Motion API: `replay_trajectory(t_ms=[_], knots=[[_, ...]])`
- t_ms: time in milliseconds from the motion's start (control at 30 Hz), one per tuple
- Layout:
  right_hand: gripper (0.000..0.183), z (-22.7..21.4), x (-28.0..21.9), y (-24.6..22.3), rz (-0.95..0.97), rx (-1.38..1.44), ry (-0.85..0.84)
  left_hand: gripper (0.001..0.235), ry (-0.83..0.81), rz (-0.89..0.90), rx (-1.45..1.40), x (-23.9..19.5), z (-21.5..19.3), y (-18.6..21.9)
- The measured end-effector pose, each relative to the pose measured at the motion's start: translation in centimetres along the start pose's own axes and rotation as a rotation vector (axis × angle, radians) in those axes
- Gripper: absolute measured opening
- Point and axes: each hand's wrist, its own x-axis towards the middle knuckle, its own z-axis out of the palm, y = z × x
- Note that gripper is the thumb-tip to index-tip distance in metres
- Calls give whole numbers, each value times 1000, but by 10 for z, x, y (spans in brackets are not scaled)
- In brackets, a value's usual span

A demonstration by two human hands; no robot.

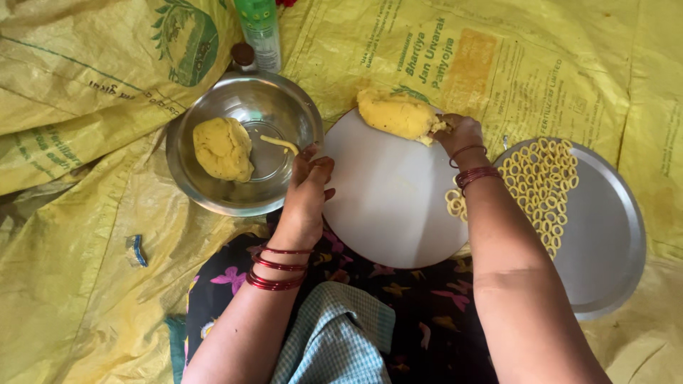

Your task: The person rolls small pieces of yellow dough into thin ropes on a white board, then joins the ends to form rings. The finished rings are placed on a metal tray. The process is repeated with additional dough pieces.

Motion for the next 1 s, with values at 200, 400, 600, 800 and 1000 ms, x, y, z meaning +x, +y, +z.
replay_trajectory(t_ms=[200,400,600,800,1000], knots=[[44,11,6,30,119,208,-3,62,29,-16,4,4,-4,1],[30,38,11,62,532,1186,129,61,50,-21,-9,9,-5,-1],[29,39,10,67,678,1323,-9,62,44,-19,-10,8,-2,-1],[65,38,11,43,230,386,-76,64,39,-20,10,8,-2,0],[61,16,-9,25,181,215,18,65,27,-17,21,9,0,1]])
